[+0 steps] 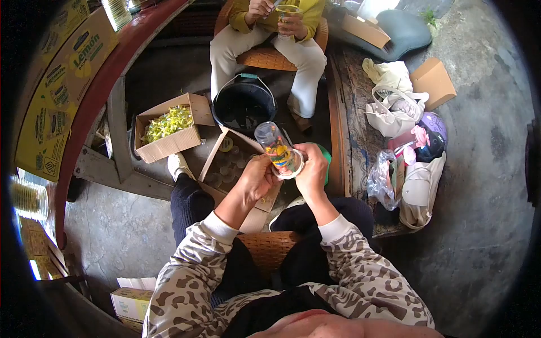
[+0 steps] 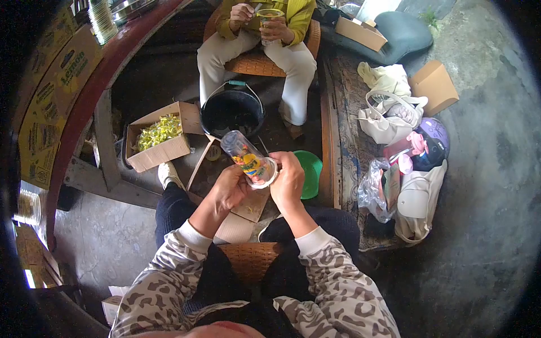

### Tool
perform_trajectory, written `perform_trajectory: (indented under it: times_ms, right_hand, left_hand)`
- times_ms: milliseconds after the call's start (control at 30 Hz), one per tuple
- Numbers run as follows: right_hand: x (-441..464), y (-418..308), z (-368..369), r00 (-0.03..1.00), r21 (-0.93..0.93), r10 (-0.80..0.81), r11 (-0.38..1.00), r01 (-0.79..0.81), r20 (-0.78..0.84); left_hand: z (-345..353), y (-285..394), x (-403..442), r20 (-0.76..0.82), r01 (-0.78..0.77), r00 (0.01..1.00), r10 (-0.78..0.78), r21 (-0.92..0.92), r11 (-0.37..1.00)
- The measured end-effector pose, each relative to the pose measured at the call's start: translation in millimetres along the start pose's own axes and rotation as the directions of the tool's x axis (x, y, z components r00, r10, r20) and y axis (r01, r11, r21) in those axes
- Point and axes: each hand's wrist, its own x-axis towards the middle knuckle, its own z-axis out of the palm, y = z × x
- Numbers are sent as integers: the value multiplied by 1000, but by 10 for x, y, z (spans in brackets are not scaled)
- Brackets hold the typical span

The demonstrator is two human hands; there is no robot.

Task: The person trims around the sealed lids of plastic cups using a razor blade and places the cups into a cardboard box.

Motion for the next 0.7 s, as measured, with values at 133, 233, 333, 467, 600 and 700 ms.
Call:
perform_trajectory:
  times_ms: [133, 233, 333, 467, 600, 700]
  right_hand:
    - [11, -7, -12, 981, 196, 195, 962, -192, 4]
    - [23, -39, -51, 984, 194, 179, 966, -172, -19]
    - [33, -107, -101, 990, 204, 137, 970, -131, -18]
    - [23, -150, -107, 997, 196, 75, 978, -72, -6]
    - [12, -172, -127, 998, 201, 65, 977, -67, 18]
    - [0, -174, -125, 997, 210, 75, 974, -79, 32]
  left_hand:
    - [-24, 41, 72, -90, -52, 995, 47, -47, 998]
    - [-60, 148, 54, -69, -133, 989, 130, -38, 990]
    - [-126, 221, 76, -73, -140, 987, 140, 8, 990]
    - [-68, 232, 48, -122, -162, 979, 165, 35, 986]
    - [-63, 214, 57, -122, -197, 972, 202, 55, 979]
    - [-33, 218, 38, -132, -212, 967, 220, 71, 975]
